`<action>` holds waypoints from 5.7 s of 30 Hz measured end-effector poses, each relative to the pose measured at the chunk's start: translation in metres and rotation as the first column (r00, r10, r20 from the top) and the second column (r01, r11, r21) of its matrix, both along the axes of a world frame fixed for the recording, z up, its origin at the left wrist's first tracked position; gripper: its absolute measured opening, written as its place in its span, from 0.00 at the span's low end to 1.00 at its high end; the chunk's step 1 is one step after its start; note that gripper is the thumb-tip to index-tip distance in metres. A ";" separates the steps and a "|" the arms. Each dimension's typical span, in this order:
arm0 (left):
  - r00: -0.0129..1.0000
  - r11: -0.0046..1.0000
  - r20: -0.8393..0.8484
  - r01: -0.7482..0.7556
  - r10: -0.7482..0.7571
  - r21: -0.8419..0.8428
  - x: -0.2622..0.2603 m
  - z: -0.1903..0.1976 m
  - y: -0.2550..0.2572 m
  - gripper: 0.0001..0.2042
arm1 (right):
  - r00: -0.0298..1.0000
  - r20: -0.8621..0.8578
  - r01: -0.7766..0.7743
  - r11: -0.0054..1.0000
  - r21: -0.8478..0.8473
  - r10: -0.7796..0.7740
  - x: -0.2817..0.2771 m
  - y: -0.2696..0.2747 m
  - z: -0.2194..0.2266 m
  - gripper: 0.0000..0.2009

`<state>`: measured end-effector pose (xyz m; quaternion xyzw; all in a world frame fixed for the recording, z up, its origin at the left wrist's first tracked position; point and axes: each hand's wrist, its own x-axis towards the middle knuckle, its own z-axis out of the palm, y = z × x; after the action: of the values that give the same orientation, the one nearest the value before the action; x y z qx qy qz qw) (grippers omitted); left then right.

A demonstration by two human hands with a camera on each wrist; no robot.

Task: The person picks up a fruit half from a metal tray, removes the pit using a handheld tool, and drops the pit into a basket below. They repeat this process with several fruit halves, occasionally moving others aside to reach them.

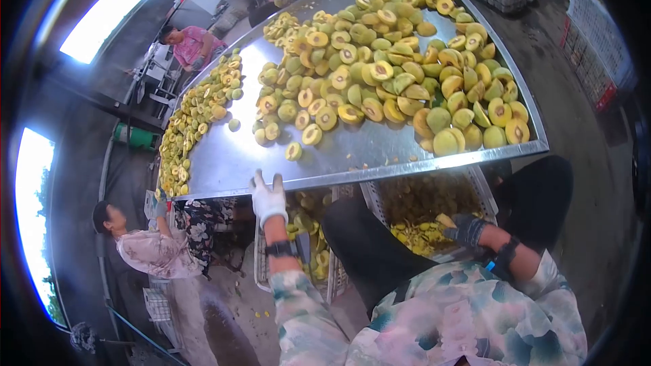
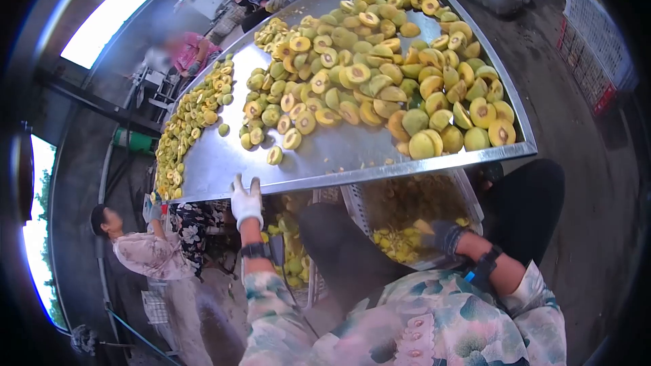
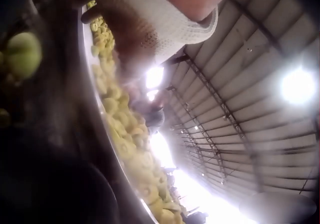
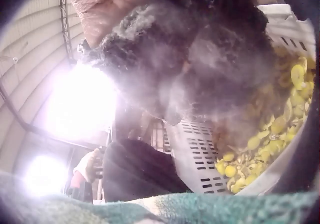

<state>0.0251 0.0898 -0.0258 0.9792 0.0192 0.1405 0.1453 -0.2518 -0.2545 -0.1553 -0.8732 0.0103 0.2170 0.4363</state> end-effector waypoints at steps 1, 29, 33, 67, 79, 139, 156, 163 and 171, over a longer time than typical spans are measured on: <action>0.998 1.000 -0.054 0.011 -0.011 0.012 0.025 -0.010 -0.001 0.31 | 0.999 -0.049 -0.021 1.000 -0.018 0.020 0.002 0.000 0.006 0.21; 0.891 -0.381 0.107 -0.077 -0.441 -0.921 -0.138 0.005 -0.176 0.21 | 0.933 -0.276 0.361 0.611 0.705 -0.233 0.036 0.050 0.163 0.14; 0.860 -0.274 0.102 -0.045 -0.500 -0.961 -0.155 0.013 -0.179 0.24 | 0.919 -0.300 0.394 0.605 0.692 -0.256 0.033 0.055 0.153 0.13; 0.897 -0.437 0.010 -0.206 -0.443 -0.875 -0.152 -0.020 -0.171 0.19 | 0.837 -0.507 0.524 -0.039 0.851 0.207 -0.007 0.039 0.109 0.14; 0.990 0.991 0.053 0.129 -0.130 0.030 -0.064 0.010 -0.065 0.25 | 0.785 -0.614 0.452 0.603 0.658 0.080 0.000 0.008 0.057 0.19; 0.738 0.180 -0.045 0.105 -0.673 -0.978 -0.183 0.022 -0.183 0.26 | 0.870 -0.484 0.482 0.364 0.797 -0.092 -0.002 0.040 0.158 0.13; 0.557 0.285 -0.095 0.265 -0.825 -0.921 -0.170 0.027 -0.194 0.23 | 0.814 -0.571 0.563 0.093 0.821 0.110 -0.009 0.025 0.138 0.12; 0.402 0.172 0.003 0.399 -0.915 -0.901 -0.165 0.030 -0.191 0.28 | 0.726 -0.601 0.671 -0.150 0.726 0.335 -0.017 0.029 0.119 0.13; 0.896 -0.271 -0.224 -0.341 -0.383 -0.900 -0.177 -0.003 -0.210 0.26 | 0.800 -0.574 0.598 -0.152 0.787 0.177 -0.003 0.031 0.105 0.13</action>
<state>-0.1521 -0.1204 -0.0291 0.4643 0.1371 -0.1617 0.8599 -0.2546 -0.2232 -0.0506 -0.1393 0.1148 0.2890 0.9402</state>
